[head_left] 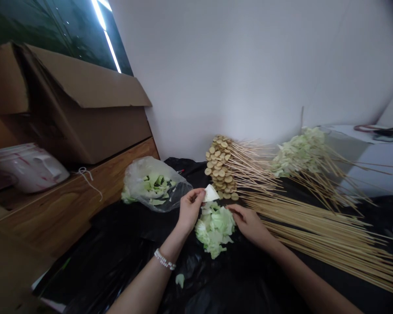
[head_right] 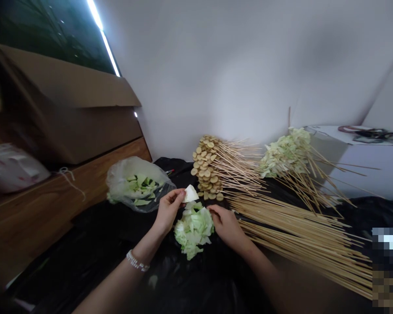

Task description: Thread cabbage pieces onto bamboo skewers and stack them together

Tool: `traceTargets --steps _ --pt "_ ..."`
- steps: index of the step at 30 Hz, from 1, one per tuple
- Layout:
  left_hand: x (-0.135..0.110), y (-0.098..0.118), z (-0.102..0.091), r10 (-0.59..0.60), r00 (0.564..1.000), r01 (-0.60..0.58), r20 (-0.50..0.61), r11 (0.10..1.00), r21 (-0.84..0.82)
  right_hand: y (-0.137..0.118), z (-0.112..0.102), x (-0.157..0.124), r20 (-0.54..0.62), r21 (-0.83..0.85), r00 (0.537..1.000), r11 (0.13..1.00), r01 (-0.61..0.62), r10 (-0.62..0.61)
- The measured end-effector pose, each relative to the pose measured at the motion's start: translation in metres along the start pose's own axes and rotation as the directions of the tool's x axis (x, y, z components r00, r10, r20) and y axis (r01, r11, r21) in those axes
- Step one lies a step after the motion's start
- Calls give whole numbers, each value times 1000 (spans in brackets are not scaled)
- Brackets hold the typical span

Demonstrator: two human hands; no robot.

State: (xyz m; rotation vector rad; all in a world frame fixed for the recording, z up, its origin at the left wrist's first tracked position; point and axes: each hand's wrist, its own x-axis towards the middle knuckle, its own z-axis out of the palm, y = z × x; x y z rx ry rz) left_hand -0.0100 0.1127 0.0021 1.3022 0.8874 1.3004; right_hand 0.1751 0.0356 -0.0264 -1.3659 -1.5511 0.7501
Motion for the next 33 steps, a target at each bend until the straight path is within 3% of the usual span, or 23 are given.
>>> traceTargets --steps 3,7,12,16,21,23,25,27,30,31,33 --pt "-1 2 2 2 999 -2 44 1000 6 2 -2 1 -121 -104 992 994 22 -34" --pt "-5 5 4 37 990 -50 138 995 91 -8 -5 2 -177 -31 984 999 15 -21" --pt "-17 9 9 96 950 -171 296 956 240 -21 0 -4 -80 90 995 993 72 -65" --pt "-26 20 10 182 903 -336 389 862 379 -23 2 -7 -38 149 997 987 67 -62" --pt "-30 35 8 155 829 -450 537 754 478 -27 3 -10 18 132 993 985 115 -118" --pt "-30 37 8 138 818 -454 559 753 477 -30 4 -12 21 132 993 984 116 -119" --pt "-29 36 8 89 822 -383 563 818 430 -34 3 -13 46 207 994 975 83 -95" --pt "-28 35 7 -34 811 -201 584 921 333 -38 -2 -14 154 309 986 951 15 -66" --pt "-27 36 2 -248 699 123 671 966 229 -41 -19 -13 358 375 933 920 -112 -33" --pt "-26 37 -1 -289 665 189 689 957 219 -41 -27 -12 397 377 918 915 -143 -20" --pt "-24 39 -5 -300 648 224 700 954 201 -39 -42 -10 418 390 908 902 -185 5"
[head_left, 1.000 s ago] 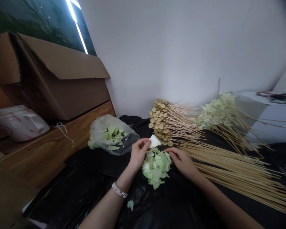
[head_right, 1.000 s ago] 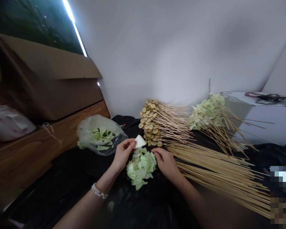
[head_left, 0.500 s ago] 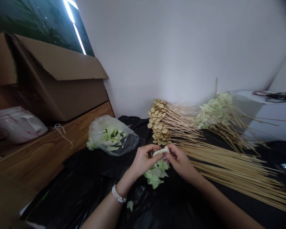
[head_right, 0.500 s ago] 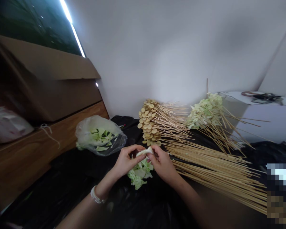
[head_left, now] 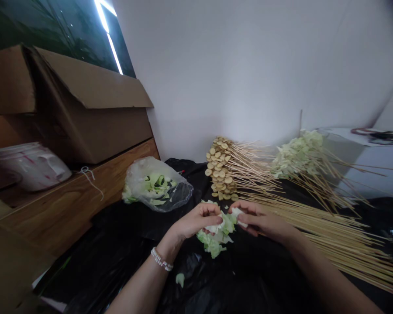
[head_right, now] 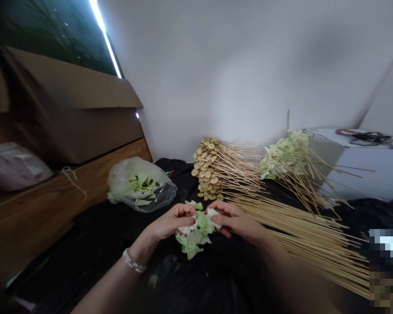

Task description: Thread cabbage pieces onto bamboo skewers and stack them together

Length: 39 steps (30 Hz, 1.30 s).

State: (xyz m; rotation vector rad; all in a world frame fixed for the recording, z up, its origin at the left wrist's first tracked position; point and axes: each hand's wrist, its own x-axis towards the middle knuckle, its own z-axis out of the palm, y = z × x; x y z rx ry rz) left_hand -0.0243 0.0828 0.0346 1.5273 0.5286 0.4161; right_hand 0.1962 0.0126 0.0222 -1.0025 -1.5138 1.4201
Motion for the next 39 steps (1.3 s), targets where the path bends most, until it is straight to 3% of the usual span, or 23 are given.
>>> traceTargets --steps 3,7,11,14,17,19,20,23,26,29,32,37,39 --pt "-1 2 -1 110 993 -104 -37 984 145 -1 -15 -3 -74 27 997 1000 -14 16" --pt "4 -1 6 275 962 -235 -1 825 514 3 -15 1 -138 31 990 999 -7 11" --pt "6 -6 12 282 958 -257 57 747 613 7 -8 8 -240 35 970 999 39 -30" --pt "8 -7 8 297 955 -214 -22 736 642 8 -8 9 -257 -3 966 1000 30 -30" --pt "11 -9 0 441 878 -188 -188 677 711 7 -11 5 -170 -73 985 997 -24 11" --pt "13 -12 -6 529 820 -163 -217 580 798 6 -12 2 -54 -138 998 989 -49 42" --pt "14 -14 -8 538 819 -144 -200 530 836 6 -13 1 7 -180 998 982 -57 59" --pt "15 -22 -10 453 882 -105 -133 463 880 7 -12 0 116 -303 987 951 -70 110" --pt "16 -25 -8 398 910 -118 -117 519 847 10 -11 2 80 -343 992 937 -61 93" --pt "16 -22 -5 435 886 -176 -162 638 749 15 -12 6 -97 -321 994 945 -72 43" --pt "18 -17 -4 443 854 -225 -274 788 574 22 -14 13 -251 -378 968 923 -73 -26" --pt "21 -18 -5 304 858 -263 -414 953 153 36 -3 21 -254 -630 934 775 37 -251" --pt "21 -18 -5 244 878 -250 -412 967 39 39 4 23 -263 -616 927 786 50 -265"
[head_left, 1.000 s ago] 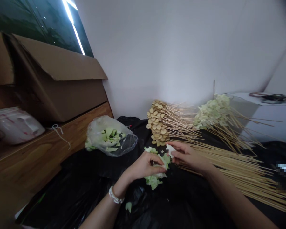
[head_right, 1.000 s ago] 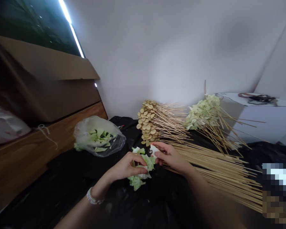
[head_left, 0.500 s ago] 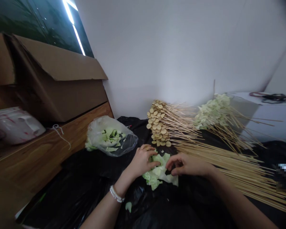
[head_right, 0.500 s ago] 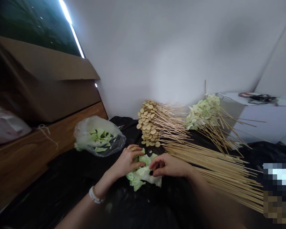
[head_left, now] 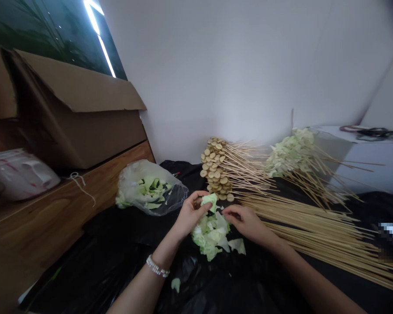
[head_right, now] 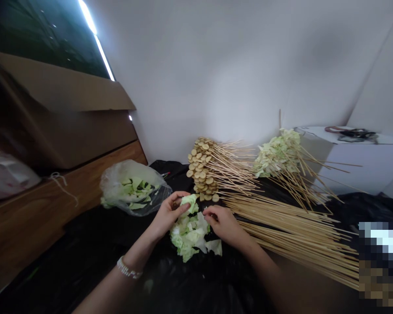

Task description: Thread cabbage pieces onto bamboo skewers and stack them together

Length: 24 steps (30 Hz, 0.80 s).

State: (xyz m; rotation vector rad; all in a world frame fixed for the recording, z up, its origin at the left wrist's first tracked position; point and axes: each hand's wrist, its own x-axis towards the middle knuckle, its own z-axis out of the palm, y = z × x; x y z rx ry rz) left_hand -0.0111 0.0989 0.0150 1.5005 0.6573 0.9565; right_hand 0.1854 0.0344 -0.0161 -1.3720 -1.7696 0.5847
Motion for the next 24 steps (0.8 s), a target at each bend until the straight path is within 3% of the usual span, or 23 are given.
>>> traceTargets --steps 4,6,10,15,18,24 --pt "-2 0 3 4 1000 -4 9 999 37 -4 7 -1 13 206 998 977 -57 55" --pt "-2 1 4 52 999 -52 -3 993 102 -3 7 0 16 220 999 974 -52 50" --pt "1 -2 3 108 992 -98 -58 984 147 3 6 0 -51 -119 998 993 18 -24" --pt "4 -10 0 133 989 -116 -70 972 205 5 18 -9 35 -483 999 875 24 -8" --pt "4 -13 0 143 987 -123 -68 965 231 5 23 -11 38 -507 999 862 -8 32" --pt "5 -15 -2 148 982 -125 -121 976 181 8 17 -5 -20 -354 999 934 -43 38"
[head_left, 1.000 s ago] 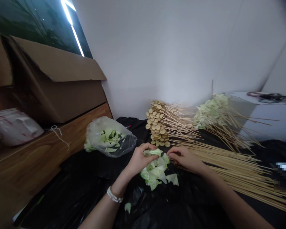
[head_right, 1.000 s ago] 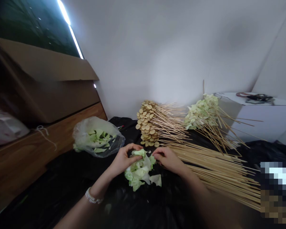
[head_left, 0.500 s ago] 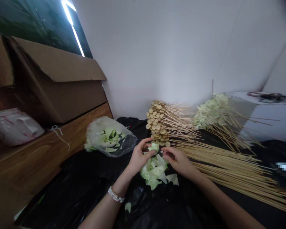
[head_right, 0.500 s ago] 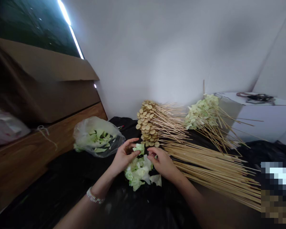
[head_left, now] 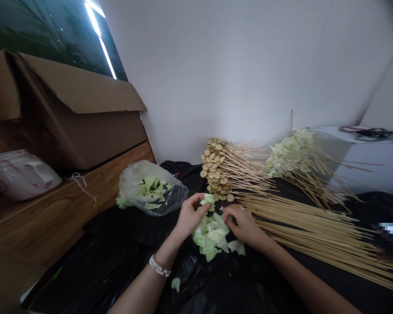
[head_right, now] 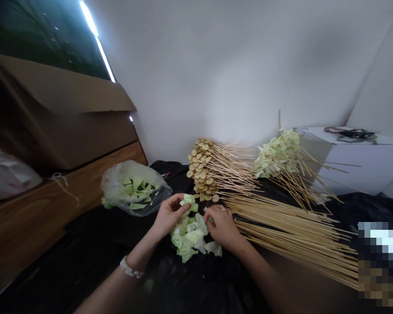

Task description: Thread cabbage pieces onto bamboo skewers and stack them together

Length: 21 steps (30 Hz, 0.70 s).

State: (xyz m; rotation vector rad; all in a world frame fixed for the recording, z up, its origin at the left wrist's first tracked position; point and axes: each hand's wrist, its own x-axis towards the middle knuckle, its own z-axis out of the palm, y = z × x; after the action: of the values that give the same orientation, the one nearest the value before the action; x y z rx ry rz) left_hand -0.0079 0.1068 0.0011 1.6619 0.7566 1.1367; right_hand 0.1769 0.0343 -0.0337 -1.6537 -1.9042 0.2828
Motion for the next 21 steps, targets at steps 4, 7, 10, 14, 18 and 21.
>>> traceTargets --steps 4,7,10,14,18,21 --pt "0 -2 -1 17 1000 -16 -19 1000 17 -1 1 -2 -103 -112 993 991 -66 54" --pt "0 -2 -1 19 1000 -18 -13 998 66 -2 5 -5 -71 -169 996 983 -69 57" --pt "0 -2 -1 23 1000 -22 -10 995 101 0 5 -2 -81 -15 995 998 -61 60" --pt "-1 0 -2 33 999 -32 -6 989 146 6 1 7 -188 364 973 930 -60 136" --pt "-3 5 -2 73 997 -79 30 952 295 9 -4 13 -109 735 933 660 -157 343" --pt "-4 10 -3 206 978 -196 26 875 442 6 -10 14 -99 802 911 574 -165 400"
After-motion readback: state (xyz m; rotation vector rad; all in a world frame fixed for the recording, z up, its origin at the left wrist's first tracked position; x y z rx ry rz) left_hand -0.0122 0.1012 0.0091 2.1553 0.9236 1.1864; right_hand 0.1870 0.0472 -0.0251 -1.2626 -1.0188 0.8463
